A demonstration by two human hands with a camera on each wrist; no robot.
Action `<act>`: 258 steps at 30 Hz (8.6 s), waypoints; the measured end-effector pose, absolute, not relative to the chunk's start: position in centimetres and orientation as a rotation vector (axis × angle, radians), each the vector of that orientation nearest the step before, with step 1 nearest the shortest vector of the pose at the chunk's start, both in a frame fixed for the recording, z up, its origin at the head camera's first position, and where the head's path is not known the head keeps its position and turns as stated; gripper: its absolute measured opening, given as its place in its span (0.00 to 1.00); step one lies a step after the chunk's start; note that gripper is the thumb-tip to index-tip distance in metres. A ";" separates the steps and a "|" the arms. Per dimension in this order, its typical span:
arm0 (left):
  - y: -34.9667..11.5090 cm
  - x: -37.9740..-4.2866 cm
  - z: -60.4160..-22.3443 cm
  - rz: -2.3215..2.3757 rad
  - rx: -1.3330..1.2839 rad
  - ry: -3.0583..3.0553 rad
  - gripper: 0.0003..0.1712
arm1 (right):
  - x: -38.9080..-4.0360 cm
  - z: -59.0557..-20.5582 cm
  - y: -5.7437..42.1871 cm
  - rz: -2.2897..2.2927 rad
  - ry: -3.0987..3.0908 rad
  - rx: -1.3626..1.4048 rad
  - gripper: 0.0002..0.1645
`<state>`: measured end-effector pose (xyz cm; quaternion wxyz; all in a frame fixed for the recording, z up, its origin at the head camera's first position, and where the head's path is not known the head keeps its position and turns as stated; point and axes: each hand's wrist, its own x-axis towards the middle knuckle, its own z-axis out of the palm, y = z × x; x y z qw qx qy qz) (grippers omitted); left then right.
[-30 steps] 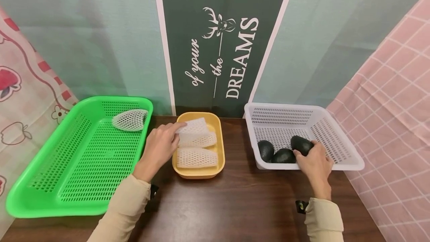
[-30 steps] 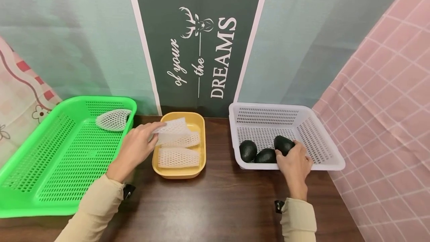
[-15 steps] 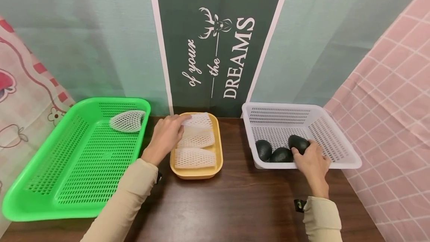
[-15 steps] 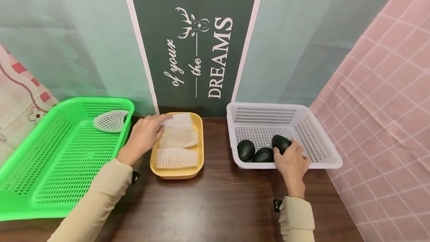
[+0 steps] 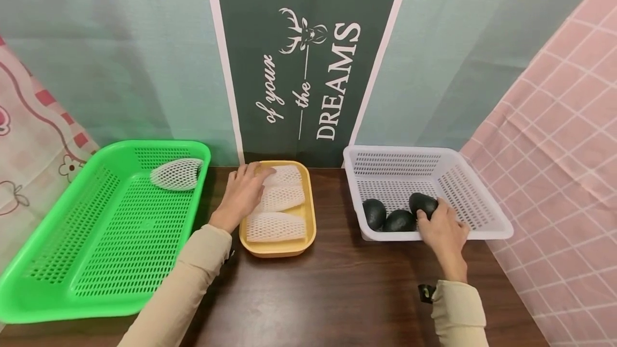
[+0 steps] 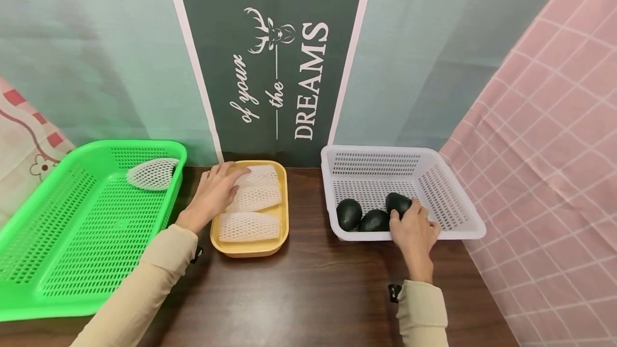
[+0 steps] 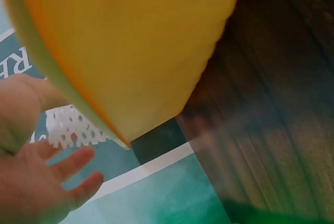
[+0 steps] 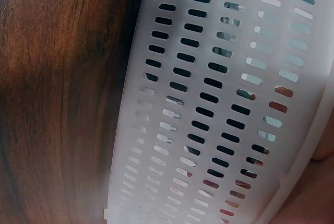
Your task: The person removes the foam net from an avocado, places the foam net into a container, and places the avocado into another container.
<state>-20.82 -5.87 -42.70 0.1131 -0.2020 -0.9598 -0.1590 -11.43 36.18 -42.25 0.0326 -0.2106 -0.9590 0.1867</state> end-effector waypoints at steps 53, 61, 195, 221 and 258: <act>-12.7 -20.0 -36.9 -0.583 -0.478 -2.822 0.24 | -11.2 -42.4 35.8 0.495 -2.947 -0.564 0.32; -14.6 -20.6 -36.1 -0.581 -0.425 -2.832 0.25 | -11.1 -42.5 35.8 0.489 -2.951 -0.574 0.32; -21.7 -20.0 -37.9 -0.656 -0.282 -3.010 0.50 | -11.0 -45.1 27.7 0.502 -2.440 0.442 0.20; -14.0 -13.4 -35.0 -0.537 -0.659 -2.798 0.47 | -10.8 -44.9 27.5 0.486 -2.462 0.394 0.20; -6.2 -5.1 -42.8 -0.499 -1.001 -2.744 0.48 | -10.9 -44.9 27.6 0.497 -2.453 0.402 0.20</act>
